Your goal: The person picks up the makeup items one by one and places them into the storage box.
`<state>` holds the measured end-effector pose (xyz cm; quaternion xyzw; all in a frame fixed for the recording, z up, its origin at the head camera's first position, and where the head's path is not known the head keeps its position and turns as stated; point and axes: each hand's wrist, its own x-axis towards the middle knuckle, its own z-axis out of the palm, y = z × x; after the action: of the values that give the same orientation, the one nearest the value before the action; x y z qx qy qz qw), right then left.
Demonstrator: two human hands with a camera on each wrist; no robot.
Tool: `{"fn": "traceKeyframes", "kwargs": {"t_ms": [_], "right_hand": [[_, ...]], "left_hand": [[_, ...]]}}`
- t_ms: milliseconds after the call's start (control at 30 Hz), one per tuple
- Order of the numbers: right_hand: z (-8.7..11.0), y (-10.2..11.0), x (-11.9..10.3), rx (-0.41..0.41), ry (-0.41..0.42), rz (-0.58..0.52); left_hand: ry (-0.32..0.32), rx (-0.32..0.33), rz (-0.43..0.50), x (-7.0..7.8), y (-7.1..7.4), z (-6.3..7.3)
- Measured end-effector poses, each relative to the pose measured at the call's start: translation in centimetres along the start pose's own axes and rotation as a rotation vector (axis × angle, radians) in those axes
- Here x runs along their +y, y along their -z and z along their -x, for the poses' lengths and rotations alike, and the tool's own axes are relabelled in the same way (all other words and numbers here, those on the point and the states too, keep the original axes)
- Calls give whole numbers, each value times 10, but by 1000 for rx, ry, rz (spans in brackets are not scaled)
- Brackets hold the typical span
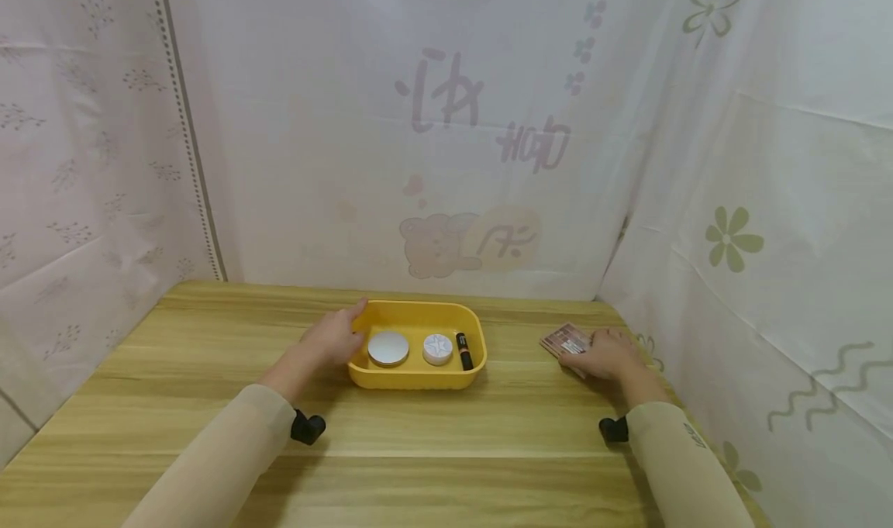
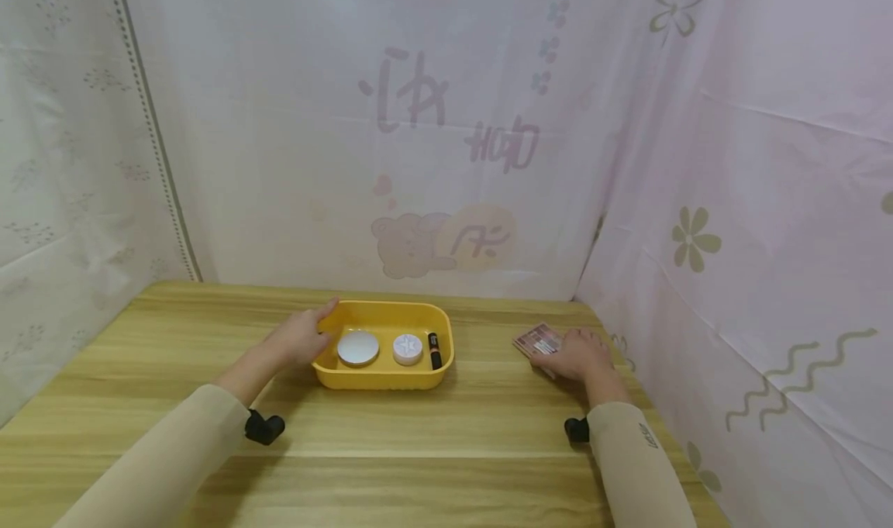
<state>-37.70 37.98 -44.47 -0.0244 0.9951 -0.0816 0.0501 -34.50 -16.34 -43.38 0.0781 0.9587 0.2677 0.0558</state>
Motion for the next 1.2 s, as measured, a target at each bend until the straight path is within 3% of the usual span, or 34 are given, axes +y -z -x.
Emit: {"fn": "traceKeyframes", "kwargs": {"t_ms": [500,1200], "right_hand": [[-4,1,-4,24,20,20],[-20,11,-43,111,97,-30]], "left_hand": [[0,-1,9,0,0,1],[7,-3,2,2,1,2]]}}
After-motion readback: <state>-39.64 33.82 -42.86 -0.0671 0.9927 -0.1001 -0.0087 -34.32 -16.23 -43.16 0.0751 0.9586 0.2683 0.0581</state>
